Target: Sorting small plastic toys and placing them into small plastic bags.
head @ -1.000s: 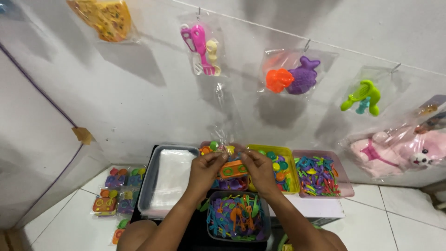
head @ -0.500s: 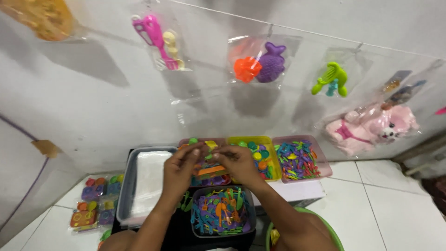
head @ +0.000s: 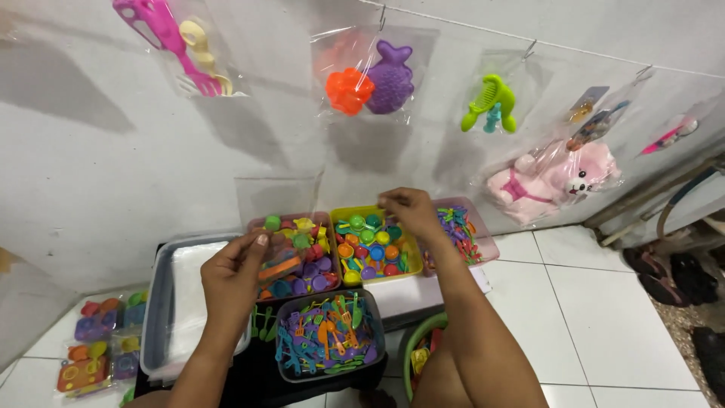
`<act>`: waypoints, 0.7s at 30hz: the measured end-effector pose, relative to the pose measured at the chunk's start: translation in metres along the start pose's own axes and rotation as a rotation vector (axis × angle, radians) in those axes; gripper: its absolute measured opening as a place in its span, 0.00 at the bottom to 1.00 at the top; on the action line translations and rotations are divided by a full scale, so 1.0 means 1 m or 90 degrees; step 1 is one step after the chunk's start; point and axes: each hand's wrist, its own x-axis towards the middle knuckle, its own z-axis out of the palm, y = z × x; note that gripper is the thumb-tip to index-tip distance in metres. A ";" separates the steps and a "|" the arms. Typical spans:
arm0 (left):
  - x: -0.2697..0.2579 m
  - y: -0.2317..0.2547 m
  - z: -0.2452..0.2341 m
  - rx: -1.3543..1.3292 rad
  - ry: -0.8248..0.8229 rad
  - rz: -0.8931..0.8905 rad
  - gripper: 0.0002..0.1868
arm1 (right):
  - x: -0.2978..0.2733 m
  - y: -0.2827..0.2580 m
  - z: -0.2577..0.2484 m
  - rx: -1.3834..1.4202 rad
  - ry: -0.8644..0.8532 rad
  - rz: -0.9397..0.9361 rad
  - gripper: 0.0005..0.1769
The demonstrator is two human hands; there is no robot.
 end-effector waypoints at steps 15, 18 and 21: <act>0.003 -0.006 0.005 -0.024 0.037 -0.030 0.09 | 0.028 0.121 -0.005 -0.724 -0.158 0.016 0.18; 0.006 -0.010 0.004 -0.017 0.050 -0.037 0.09 | 0.033 0.142 0.000 -0.835 -0.195 -0.016 0.17; 0.008 -0.009 0.004 -0.025 0.066 -0.050 0.09 | 0.027 0.129 0.002 -0.816 -0.196 0.028 0.15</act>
